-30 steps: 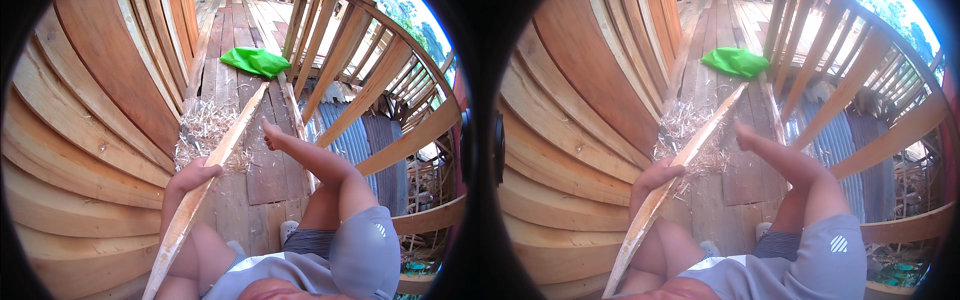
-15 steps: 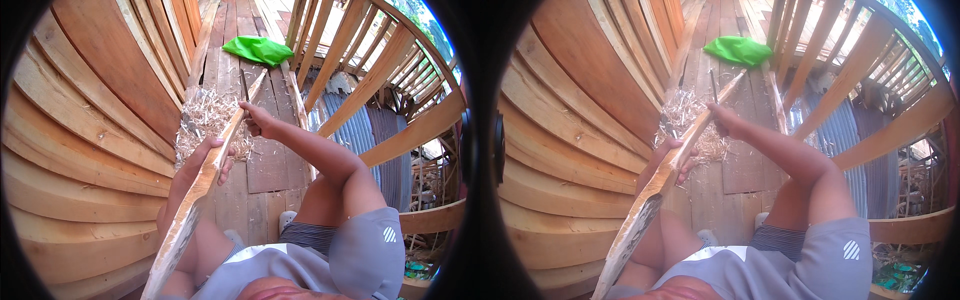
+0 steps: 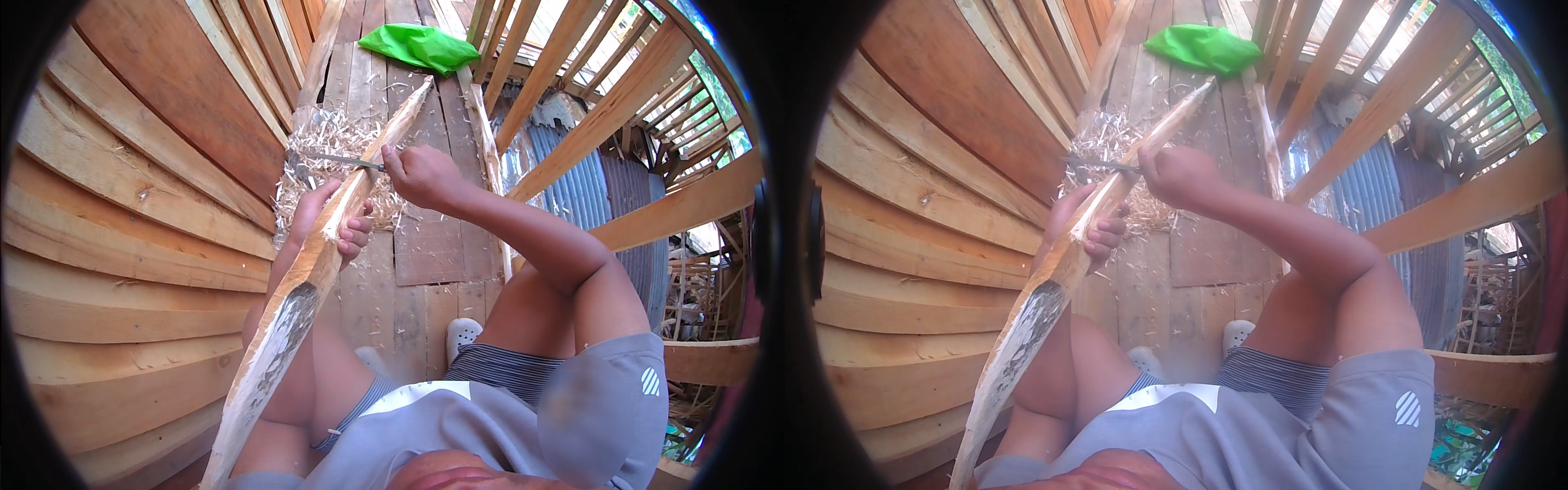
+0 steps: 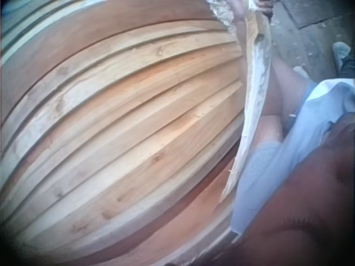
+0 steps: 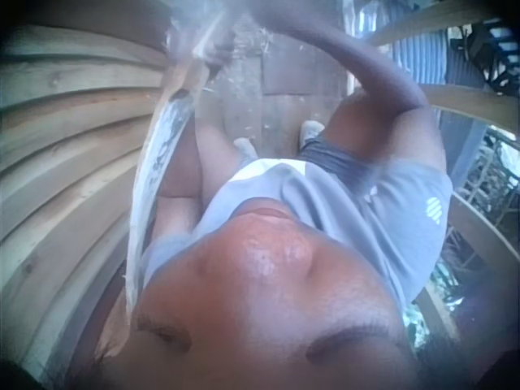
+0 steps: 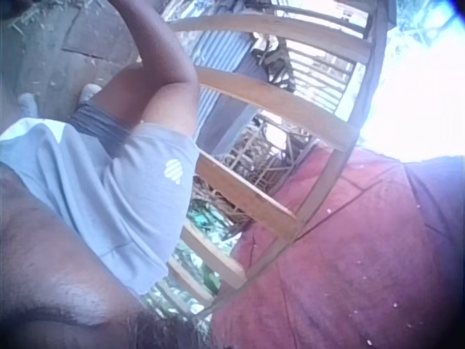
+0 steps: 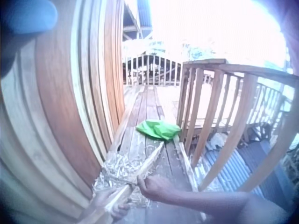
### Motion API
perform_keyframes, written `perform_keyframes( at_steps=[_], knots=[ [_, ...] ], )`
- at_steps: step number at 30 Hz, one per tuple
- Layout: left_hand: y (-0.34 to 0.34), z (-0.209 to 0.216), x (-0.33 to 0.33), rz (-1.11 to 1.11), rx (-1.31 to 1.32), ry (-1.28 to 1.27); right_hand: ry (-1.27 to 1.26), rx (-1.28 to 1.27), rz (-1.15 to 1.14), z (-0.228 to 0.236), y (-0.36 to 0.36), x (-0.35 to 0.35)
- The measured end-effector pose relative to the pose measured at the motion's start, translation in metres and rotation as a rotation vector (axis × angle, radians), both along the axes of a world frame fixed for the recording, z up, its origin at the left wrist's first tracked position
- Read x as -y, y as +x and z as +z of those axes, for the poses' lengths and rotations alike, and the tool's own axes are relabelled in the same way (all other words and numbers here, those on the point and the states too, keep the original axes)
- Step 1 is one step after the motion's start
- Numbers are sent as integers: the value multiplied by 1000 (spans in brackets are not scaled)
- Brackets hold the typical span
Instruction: The person sits on a wooden floor and uses a knife to shave thin strips from a long piece of wood, gradually tapering one end into a point. Wood shavings accumulate on the floor as the person continues to shape the wood.
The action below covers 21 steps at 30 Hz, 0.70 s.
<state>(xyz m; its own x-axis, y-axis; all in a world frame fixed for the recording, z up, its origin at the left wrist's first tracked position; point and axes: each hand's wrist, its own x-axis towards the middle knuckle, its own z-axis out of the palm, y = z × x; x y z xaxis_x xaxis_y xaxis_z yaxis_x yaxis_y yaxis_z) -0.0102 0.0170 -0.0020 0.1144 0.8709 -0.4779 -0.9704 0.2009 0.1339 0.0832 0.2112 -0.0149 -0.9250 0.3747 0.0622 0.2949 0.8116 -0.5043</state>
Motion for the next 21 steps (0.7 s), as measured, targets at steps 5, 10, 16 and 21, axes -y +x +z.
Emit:
perform_keyframes(
  at_steps=[5,10,16,21],
  knots=[
    [7,-13,-1,-61,-64,7,112,252,-156,-2,5,-59],
    [3,-21,6,-25,-31,34,135,261,15,15,3,-4],
    [0,-23,6,-81,-70,67,39,147,-173,-32,-9,-67],
    [0,-22,3,-35,43,88,112,-43,-26,-25,-11,-40]
  ],
)
